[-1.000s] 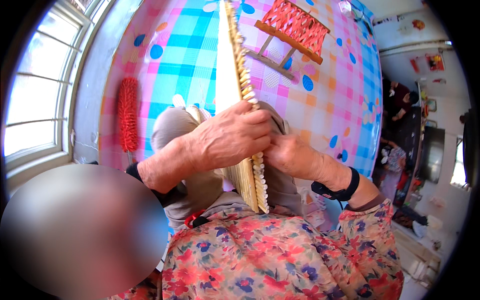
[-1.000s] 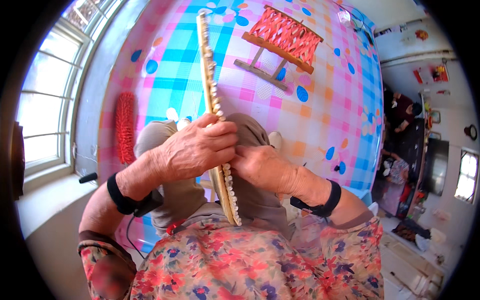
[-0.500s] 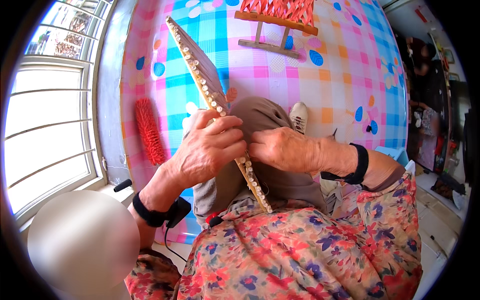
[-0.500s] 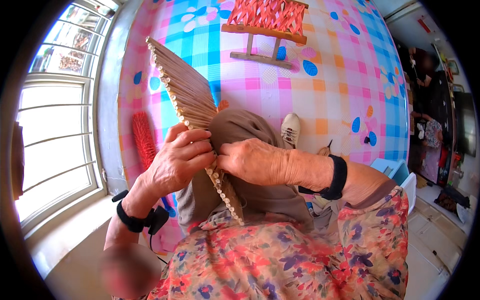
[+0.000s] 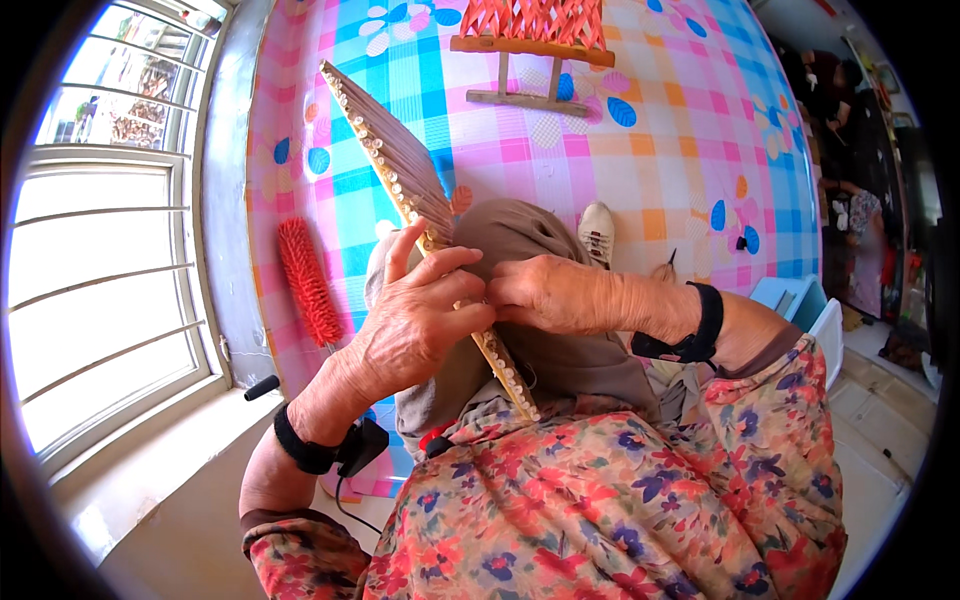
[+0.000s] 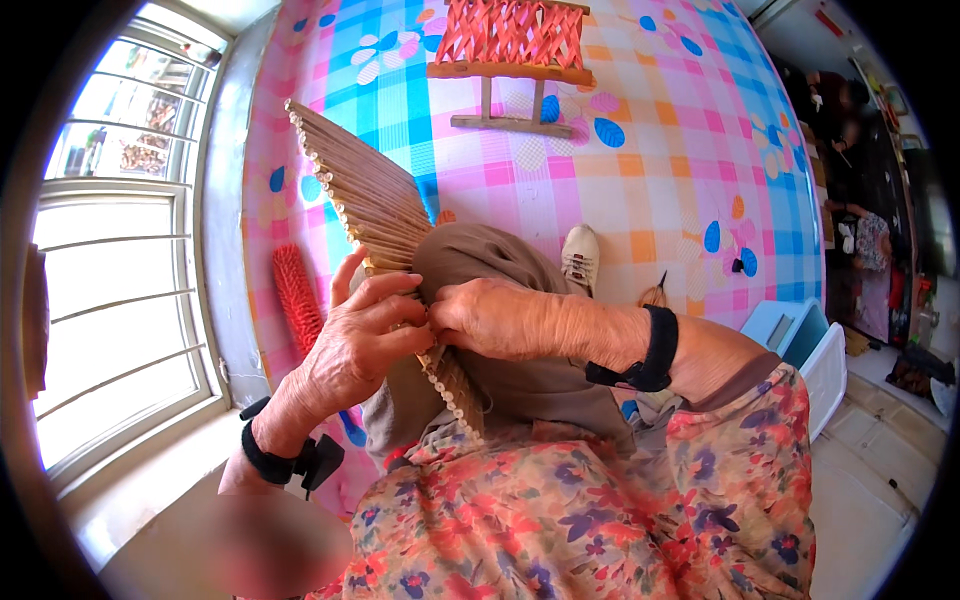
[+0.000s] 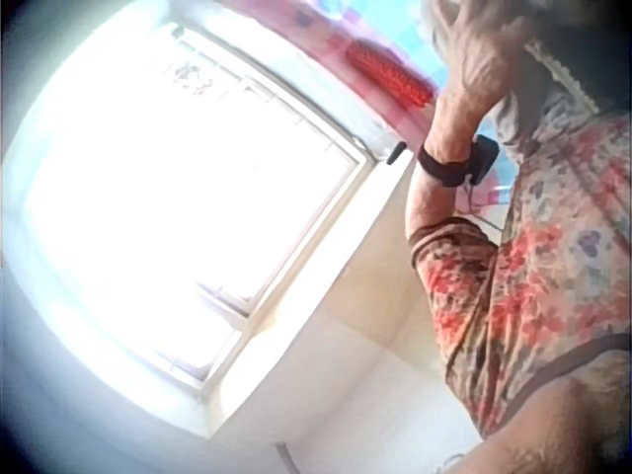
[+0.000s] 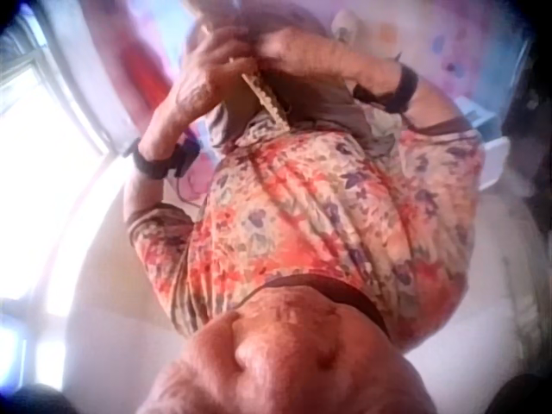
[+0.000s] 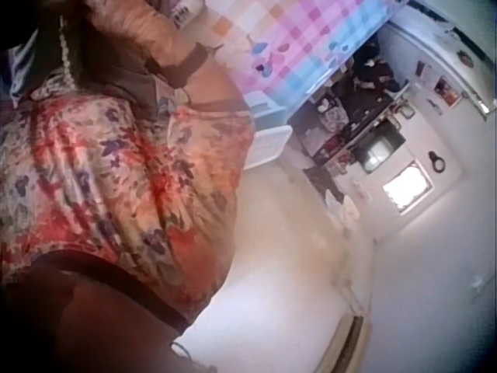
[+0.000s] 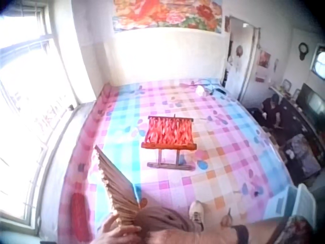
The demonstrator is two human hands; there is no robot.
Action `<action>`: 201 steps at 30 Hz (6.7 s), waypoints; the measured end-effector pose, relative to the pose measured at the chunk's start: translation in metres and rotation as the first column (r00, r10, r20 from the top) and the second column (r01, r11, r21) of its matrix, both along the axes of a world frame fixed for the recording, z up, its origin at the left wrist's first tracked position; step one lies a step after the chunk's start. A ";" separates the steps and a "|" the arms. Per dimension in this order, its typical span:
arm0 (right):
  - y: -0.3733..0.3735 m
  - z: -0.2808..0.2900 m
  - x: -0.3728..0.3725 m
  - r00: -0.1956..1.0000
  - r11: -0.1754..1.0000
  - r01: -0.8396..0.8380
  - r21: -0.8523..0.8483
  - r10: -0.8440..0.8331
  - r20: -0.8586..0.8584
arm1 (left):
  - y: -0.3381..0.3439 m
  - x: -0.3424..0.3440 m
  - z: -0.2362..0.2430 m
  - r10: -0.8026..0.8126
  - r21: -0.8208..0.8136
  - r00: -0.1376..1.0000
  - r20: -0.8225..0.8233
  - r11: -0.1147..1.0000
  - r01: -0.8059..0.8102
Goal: The person weaves a bamboo mat by hand, passing a white string through small holes in bamboo slats and pulling it tight to bind them together.
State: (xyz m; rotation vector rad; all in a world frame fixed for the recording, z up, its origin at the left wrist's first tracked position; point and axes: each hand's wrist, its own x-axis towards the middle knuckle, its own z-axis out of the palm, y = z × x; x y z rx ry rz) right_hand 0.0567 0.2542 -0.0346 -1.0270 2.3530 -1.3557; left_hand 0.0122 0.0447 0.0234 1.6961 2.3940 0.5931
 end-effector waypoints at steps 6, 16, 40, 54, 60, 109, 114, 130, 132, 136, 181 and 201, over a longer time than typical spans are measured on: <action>0.069 0.028 0.009 0.990 0.991 0.106 0.086 -0.113 0.089 | -0.010 -0.008 0.003 -0.056 -0.006 0.998 0.003 0.998 0.056; 0.001 0.012 0.038 0.835 0.822 0.533 -0.199 -0.474 0.278 | -0.044 -0.013 0.017 0.190 -0.183 0.974 -0.123 0.960 -0.210; -0.082 0.004 0.025 0.920 0.924 0.276 -0.264 -0.174 0.352 | -0.118 0.028 -0.007 0.372 0.001 0.891 -0.260 0.923 -0.385; -0.078 0.000 0.019 0.909 0.948 0.178 -0.266 -0.054 0.413 | -0.119 0.028 -0.009 0.392 0.031 0.884 -0.255 0.917 -0.398; -0.077 -0.005 0.017 0.913 0.950 0.152 -0.274 -0.028 0.408 | -0.119 0.027 -0.007 0.384 0.022 0.891 -0.241 0.920 -0.391; -0.032 0.050 -0.029 0.996 0.965 -0.042 0.259 0.022 0.081 | -0.062 -0.048 -0.015 -0.026 0.283 0.932 -0.362 0.949 0.136; -0.009 0.060 -0.026 0.998 0.911 -0.013 0.413 -0.016 0.067 | -0.034 -0.063 -0.021 -0.088 0.350 0.914 -0.397 0.905 0.240; 0.020 0.080 0.010 0.839 0.867 0.219 0.448 -0.402 0.368 | -0.005 -0.066 -0.025 -0.163 0.466 0.926 -0.342 0.826 0.317; 0.017 0.085 0.013 0.822 0.857 0.239 0.456 -0.428 0.376 | -0.004 -0.066 -0.024 -0.194 0.522 0.928 -0.319 0.781 0.343; 0.011 0.096 0.013 0.878 0.847 0.176 0.502 -0.366 0.309 | -0.009 -0.065 -0.022 -0.186 0.546 0.937 -0.296 0.772 0.325; 0.000 0.095 -0.007 0.951 0.830 0.157 0.536 -0.273 0.145 | -0.006 -0.072 -0.032 -0.048 0.679 0.985 -0.165 0.719 0.148; 0.017 0.078 0.015 0.748 0.905 0.305 0.297 -0.420 0.513 | -0.011 -0.067 -0.026 -0.093 0.671 0.991 -0.098 0.729 0.135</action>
